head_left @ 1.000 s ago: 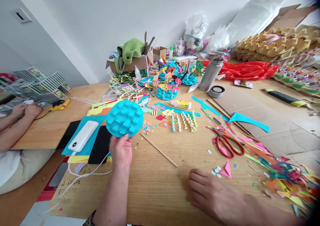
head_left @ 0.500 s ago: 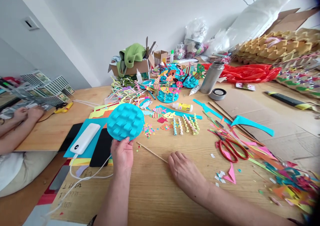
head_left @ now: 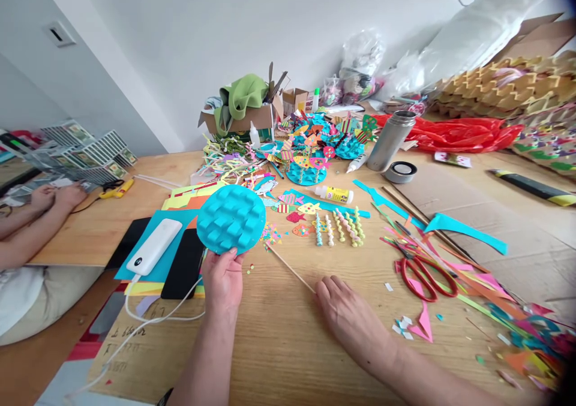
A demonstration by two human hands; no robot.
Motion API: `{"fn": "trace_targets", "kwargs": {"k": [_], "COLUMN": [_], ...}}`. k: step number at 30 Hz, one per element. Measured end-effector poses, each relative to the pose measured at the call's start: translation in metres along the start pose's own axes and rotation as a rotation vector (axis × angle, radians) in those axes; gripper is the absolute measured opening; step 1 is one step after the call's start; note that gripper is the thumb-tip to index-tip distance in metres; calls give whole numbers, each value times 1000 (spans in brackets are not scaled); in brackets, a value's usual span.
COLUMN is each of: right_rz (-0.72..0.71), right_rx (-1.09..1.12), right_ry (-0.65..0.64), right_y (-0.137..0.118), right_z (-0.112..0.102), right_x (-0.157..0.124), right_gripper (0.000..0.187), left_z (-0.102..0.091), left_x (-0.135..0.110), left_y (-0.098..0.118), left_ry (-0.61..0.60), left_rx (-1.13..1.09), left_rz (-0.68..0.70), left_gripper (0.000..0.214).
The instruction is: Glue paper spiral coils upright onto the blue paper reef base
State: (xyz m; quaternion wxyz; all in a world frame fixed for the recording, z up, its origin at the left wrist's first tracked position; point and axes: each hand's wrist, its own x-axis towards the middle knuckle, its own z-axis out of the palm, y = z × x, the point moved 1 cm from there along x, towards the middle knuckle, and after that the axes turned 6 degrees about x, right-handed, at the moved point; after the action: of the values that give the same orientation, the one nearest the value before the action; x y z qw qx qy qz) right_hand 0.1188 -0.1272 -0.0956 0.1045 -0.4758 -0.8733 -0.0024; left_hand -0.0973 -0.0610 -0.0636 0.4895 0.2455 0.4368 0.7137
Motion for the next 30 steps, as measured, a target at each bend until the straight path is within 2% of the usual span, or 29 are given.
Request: {"fn": "trace_targets", "kwargs": {"k": [5,12,18,23,26,30], "right_rz": [-30,-27,216,314,325,360], "right_rx": [47,116,226,262,272,325], "right_ry": [29,18,-85,-174,-183,-99], "right_y": [-2,-4,9,7,6,22], "right_z": [-6,2,-6,-3,-2,-14], "right_x": [-2,-3,31,66,72,62], "right_gripper": [21,19,17,22,27,33], "left_z": [0,1,2,3,3,5], "left_x": [0,-1,-1,-3,-4,-7], "left_y": [-1,0,3,3,1,-5], "left_ry": [2,14,31,4,-31,-79], "left_rx": [2,-4,-8,4,33,76], "left_rz": [-7,-14,-3,-7,-33,-141], "left_gripper": [36,32,32,30,31,26]}}
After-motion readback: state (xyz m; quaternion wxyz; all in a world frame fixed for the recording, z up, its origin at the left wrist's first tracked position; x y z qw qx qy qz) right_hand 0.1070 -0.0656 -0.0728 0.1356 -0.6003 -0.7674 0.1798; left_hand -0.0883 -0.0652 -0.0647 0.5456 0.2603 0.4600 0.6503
